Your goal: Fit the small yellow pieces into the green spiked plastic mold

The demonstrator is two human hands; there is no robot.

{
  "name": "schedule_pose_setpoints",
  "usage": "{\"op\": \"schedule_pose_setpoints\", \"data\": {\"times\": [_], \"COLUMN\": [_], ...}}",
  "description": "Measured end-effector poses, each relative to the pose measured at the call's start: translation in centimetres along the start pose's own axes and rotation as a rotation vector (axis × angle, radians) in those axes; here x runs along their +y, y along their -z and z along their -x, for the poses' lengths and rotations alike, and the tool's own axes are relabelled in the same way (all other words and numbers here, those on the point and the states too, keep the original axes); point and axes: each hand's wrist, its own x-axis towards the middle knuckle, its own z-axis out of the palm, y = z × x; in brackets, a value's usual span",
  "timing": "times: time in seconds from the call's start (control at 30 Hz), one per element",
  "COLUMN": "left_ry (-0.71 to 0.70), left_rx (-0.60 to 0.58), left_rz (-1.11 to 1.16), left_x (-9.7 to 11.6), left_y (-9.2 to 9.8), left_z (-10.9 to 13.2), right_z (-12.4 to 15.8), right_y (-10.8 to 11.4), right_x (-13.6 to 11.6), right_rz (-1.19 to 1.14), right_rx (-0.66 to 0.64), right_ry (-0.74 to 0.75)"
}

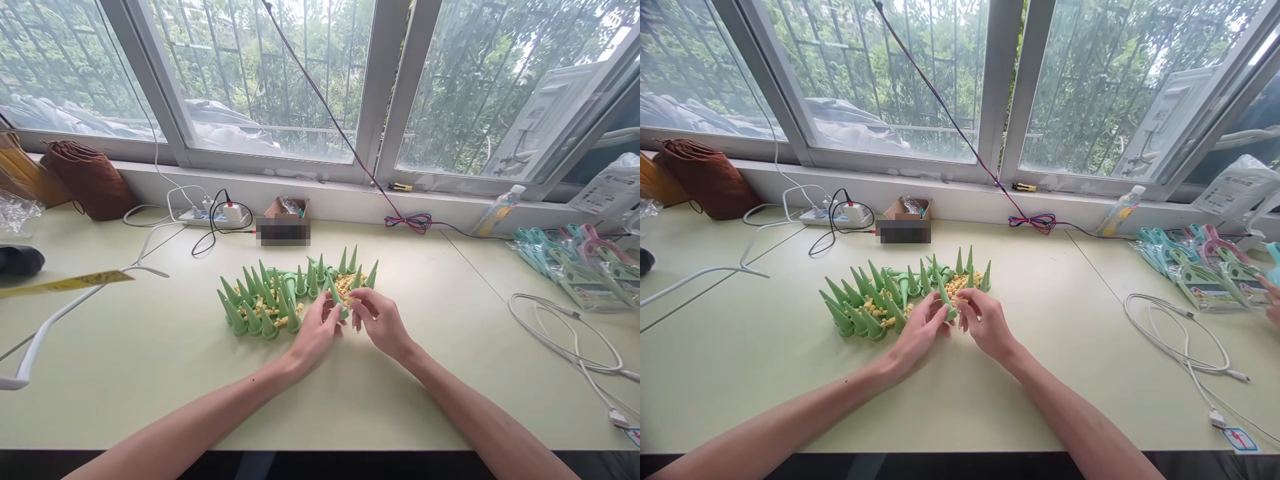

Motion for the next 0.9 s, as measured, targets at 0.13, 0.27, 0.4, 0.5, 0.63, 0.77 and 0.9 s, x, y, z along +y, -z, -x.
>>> {"op": "schedule_pose_setpoints", "data": {"times": [0.13,0.27,0.4,0.5,0.63,0.77,0.9], "left_ry": [-0.003,-0.007,0.020,0.049,0.025,0.014,0.001], "left_rx": [-0.023,-0.050,-0.022,-0.013,-0.054,-0.110,-0.129], "left_rz": [0.046,0.075,0.079,0.087,0.128,0.165,0.180], "left_x": [0.03,0.04,-0.15,-0.29,-0.21,-0.17,-0.25], "left_y": [0.00,-0.05,-0.07,-0.06,-0.13,-0.23,-0.28], "left_z": [0.00,-0.02,-0.11,-0.19,-0.20,-0.09,-0.01], "right_z": [0.07,0.12,0.14,0.14,0.14,0.16,0.15], "right_y": [-0.03,-0.04,0.02,0.08,0.06,0.02,0.02], "right_x": [-0.16,-0.30,-0.42,-0.42,-0.27,-0.15,-0.21], "right_rz": [0.019,0.033,0.015,0.002,-0.013,-0.031,-0.035], "right_rx": [-0.014,-0.040,-0.043,-0.038,-0.053,-0.072,-0.060], "right_ry": [-0.022,-0.039,-0.057,-0.062,-0.067,-0.070,-0.067]}}
